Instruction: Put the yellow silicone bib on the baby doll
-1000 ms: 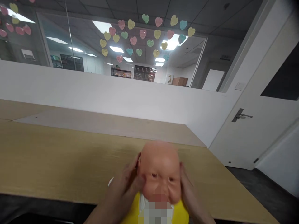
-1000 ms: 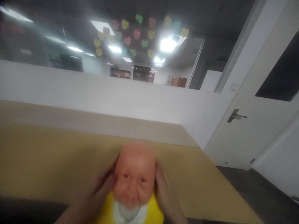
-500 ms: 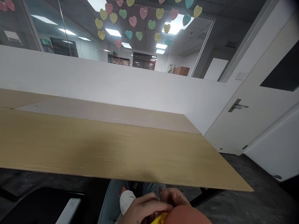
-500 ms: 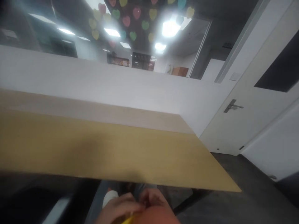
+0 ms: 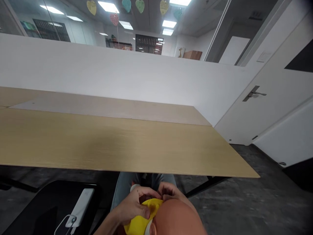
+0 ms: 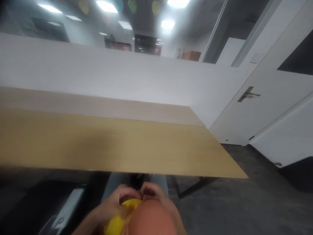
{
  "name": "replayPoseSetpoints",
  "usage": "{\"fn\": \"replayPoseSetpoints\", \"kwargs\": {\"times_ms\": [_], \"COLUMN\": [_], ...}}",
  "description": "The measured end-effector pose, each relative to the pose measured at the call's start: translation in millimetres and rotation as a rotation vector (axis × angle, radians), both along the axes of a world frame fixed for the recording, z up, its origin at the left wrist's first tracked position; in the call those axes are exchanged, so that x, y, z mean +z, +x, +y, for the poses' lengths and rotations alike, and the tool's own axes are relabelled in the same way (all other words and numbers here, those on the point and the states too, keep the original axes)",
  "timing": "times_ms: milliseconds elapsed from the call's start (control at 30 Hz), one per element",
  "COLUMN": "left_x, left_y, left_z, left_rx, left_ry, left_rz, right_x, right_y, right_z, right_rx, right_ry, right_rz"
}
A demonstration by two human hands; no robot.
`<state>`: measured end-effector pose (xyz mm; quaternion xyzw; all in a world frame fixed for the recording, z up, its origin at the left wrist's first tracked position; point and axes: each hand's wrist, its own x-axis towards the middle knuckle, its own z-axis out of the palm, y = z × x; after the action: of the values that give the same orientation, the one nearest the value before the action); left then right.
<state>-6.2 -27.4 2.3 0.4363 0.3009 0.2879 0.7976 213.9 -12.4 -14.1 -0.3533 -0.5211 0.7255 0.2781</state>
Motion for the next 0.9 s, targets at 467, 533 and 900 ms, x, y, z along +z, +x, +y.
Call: {"fn": "replayPoseSetpoints", "kwargs": {"times_ms": [467,533,900], "left_x": [-4.9,-4.8,8.5], "left_y": [-1.2,1.6,15.3], "left_z": [3.3,3.8,9.5], "left_rx": [0.237,0.305,0.358], "left_ry": [-0.032,-0.003,0.223], "left_rz": [0.046,0.067,0.28], "right_x": [21.2,19.7,7.9], "right_y": [-14.5,-14.9,-25.6], "right_z": [-2.8,-2.2,10.0], "right_rx": [-0.163,-0.097,0.014], "right_ry": [0.105,0.12,0.203], "right_rz": [0.021,-0.006,-0.276]}}
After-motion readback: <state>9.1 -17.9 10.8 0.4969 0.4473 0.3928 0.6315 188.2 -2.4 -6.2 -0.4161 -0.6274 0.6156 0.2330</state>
